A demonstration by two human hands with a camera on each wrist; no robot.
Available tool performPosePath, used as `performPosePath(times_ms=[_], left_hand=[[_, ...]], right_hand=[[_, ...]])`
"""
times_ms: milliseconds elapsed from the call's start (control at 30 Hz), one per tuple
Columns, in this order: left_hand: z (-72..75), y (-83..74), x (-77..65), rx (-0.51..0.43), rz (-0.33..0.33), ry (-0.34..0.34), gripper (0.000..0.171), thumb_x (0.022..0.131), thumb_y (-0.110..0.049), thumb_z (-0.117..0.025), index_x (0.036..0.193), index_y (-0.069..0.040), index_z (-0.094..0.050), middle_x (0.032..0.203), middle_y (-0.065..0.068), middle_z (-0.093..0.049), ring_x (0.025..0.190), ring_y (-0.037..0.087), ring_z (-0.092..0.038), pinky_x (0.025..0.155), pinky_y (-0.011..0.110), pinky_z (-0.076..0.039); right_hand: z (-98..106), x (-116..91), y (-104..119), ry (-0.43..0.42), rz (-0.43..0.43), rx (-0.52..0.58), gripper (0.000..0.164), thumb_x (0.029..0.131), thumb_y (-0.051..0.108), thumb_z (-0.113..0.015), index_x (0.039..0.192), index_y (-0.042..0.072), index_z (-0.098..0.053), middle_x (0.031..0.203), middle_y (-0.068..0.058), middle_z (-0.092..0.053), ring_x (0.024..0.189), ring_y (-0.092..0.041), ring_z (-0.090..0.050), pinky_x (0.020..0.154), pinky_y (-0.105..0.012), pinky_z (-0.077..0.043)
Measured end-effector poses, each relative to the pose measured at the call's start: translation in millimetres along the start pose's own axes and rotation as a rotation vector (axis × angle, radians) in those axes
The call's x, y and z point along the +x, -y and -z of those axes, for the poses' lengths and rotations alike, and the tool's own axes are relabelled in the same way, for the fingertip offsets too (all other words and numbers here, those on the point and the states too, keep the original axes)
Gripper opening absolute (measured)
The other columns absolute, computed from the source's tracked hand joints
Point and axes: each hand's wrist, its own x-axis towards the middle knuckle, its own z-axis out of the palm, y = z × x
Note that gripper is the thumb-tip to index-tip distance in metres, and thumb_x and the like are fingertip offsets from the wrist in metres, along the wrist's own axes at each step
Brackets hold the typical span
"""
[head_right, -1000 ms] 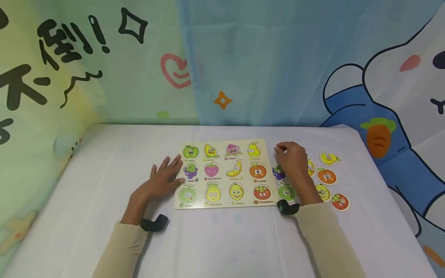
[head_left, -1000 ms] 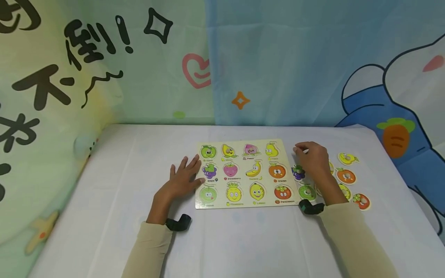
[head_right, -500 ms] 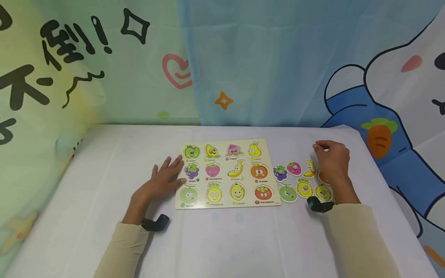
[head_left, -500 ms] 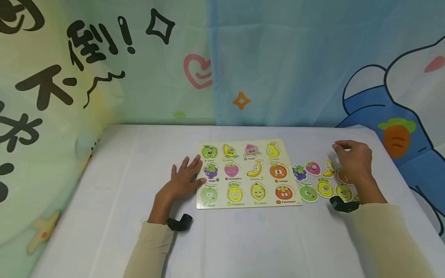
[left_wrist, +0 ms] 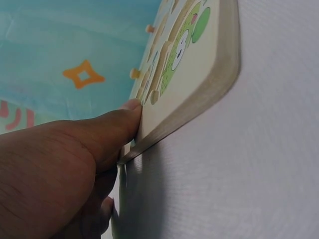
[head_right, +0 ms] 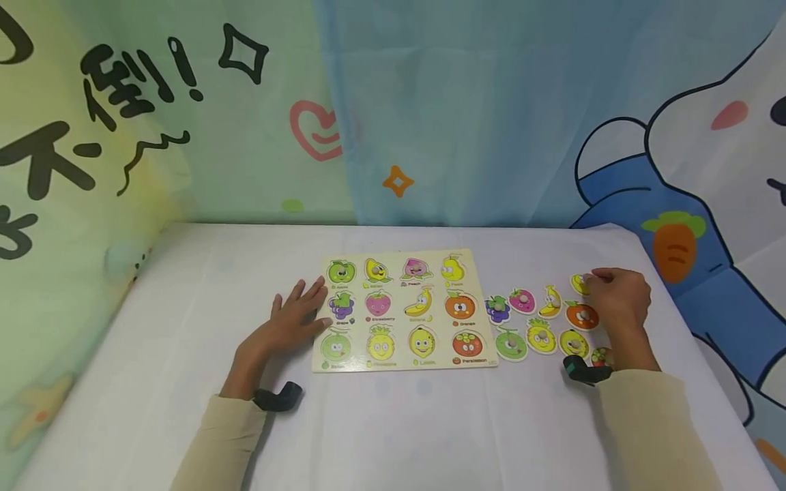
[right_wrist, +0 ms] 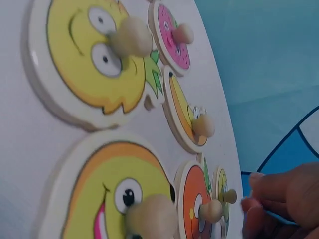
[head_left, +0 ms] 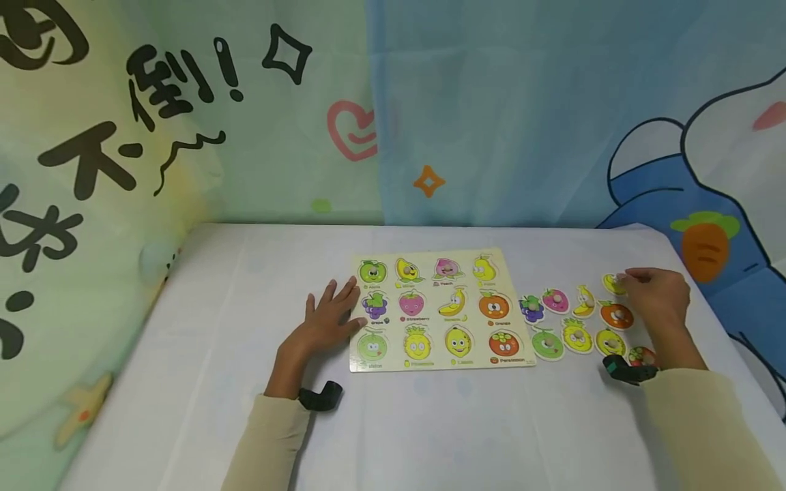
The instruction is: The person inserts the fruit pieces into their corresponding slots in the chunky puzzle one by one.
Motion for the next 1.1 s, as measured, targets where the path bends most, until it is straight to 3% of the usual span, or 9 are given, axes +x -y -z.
performPosePath(times_ms=[100,233,433,533,767,1000,1100], left_hand=[[-1.0,0.8,0.8,-0.001,0.003,-0.003,0.071,0.097,-0.040,-0.057,0.155,-0.018,-0.024,0.161,-0.006,-0.009,0.148,0.025,0.006,0.112,0.057,0.010],[-2.2,0.8,-0.2,-0.009,0.003,-0.004,0.071,0.097,-0.040,-0.057,0.155,-0.018,-0.024,0.161,-0.007,-0.009,0.148,0.024,0.006,0.112,0.057,0.010],[-1.5,0.4,-1.3,-0.015,0.001,-0.001,0.070,0.097,-0.040,-0.057,0.155,-0.018,-0.024,0.161,-0.007,-0.009,0.148,0.024,0.006,0.112,0.057,0.010],[-1.6,1.3,-0.5,-0.008,0.000,-0.006,0.070,0.097,-0.040,-0.056,0.155,-0.018,-0.023,0.161,-0.007,-0.009,0.148,0.024,0.006,0.112,0.057,0.010],[-0.9,1.0,0.8,-0.004,0.003,-0.006,0.071,0.097,-0.039,-0.058,0.155,-0.018,-0.023,0.161,-0.007,-0.009,0.148,0.024,0.006,0.112,0.057,0.010],[-1.0,0.7,1.1,-0.010,0.011,0.002,0.073,0.096,-0.039,-0.059,0.156,-0.019,-0.021,0.161,-0.008,-0.008,0.148,0.024,0.007,0.112,0.056,0.011],[-1.2,1.1,1.2,-0.011,0.014,0.007,0.073,0.096,-0.039,-0.058,0.156,-0.020,-0.021,0.161,-0.008,-0.007,0.148,0.023,0.007,0.112,0.055,0.011]], right_hand=[[0,4,-5,0.048,-0.066,-0.018,0.058,0.099,0.038,-0.052,0.136,-0.007,-0.050,0.135,-0.030,-0.047,0.122,-0.047,-0.039,0.093,-0.056,-0.040],[-1,7,-9,0.094,-0.104,-0.077,0.064,0.097,0.043,-0.053,0.135,-0.008,-0.050,0.129,-0.031,-0.047,0.113,-0.046,-0.041,0.077,-0.050,-0.042],[-2,8,-7,0.080,-0.003,-0.196,0.047,0.098,0.029,-0.055,0.120,-0.013,-0.056,0.107,-0.030,-0.056,0.089,-0.040,-0.050,0.063,-0.041,-0.042],[-2,5,-1,0.086,0.054,-0.234,0.040,0.098,0.020,-0.053,0.115,-0.016,-0.056,0.101,-0.031,-0.057,0.084,-0.040,-0.052,0.061,-0.042,-0.044],[-6,-3,16,0.112,0.113,-0.280,0.039,0.102,0.016,-0.045,0.121,-0.017,-0.050,0.109,-0.033,-0.053,0.085,-0.041,-0.053,0.059,-0.039,-0.048],[-9,-5,19,0.167,0.134,-0.204,0.041,0.104,0.019,-0.041,0.128,-0.015,-0.046,0.117,-0.032,-0.047,0.094,-0.041,-0.048,0.064,-0.038,-0.049],[-9,-6,19,0.186,0.149,-0.184,0.042,0.103,0.020,-0.046,0.127,-0.014,-0.047,0.119,-0.032,-0.047,0.096,-0.041,-0.049,0.067,-0.039,-0.051]])
